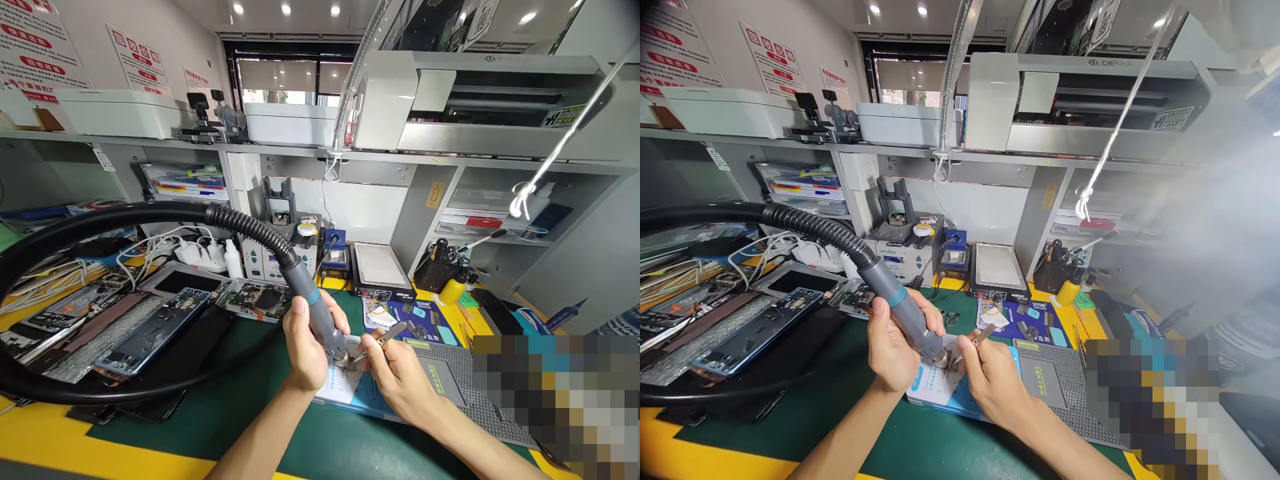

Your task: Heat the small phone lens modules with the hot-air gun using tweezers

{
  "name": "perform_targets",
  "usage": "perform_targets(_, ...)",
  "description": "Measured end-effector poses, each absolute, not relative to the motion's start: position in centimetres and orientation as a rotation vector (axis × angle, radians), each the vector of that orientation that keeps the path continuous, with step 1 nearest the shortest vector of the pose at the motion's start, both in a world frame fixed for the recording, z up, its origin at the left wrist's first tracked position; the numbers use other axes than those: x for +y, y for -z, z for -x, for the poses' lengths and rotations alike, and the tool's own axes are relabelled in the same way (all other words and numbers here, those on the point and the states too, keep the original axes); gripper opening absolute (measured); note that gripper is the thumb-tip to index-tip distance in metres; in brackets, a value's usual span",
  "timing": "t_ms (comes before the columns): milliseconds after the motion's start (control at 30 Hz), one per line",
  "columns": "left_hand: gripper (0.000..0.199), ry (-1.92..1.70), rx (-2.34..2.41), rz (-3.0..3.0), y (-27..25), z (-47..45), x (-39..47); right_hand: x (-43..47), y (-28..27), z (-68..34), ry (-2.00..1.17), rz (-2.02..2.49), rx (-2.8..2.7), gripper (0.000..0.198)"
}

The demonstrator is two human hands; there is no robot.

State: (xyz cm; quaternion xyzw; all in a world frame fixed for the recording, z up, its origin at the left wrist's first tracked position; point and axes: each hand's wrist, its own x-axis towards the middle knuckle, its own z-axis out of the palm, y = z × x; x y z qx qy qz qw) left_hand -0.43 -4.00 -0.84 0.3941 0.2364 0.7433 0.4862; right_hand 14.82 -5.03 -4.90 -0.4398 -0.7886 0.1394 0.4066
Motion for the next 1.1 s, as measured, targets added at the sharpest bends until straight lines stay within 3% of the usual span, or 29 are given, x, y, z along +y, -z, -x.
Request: perform_targets(1100,0.06,-1.524,0.664,-1.277,0.63,-0.49,-3.14,-5.1,4.74,-14.93,-0.389,1.153,-2.015,0.052)
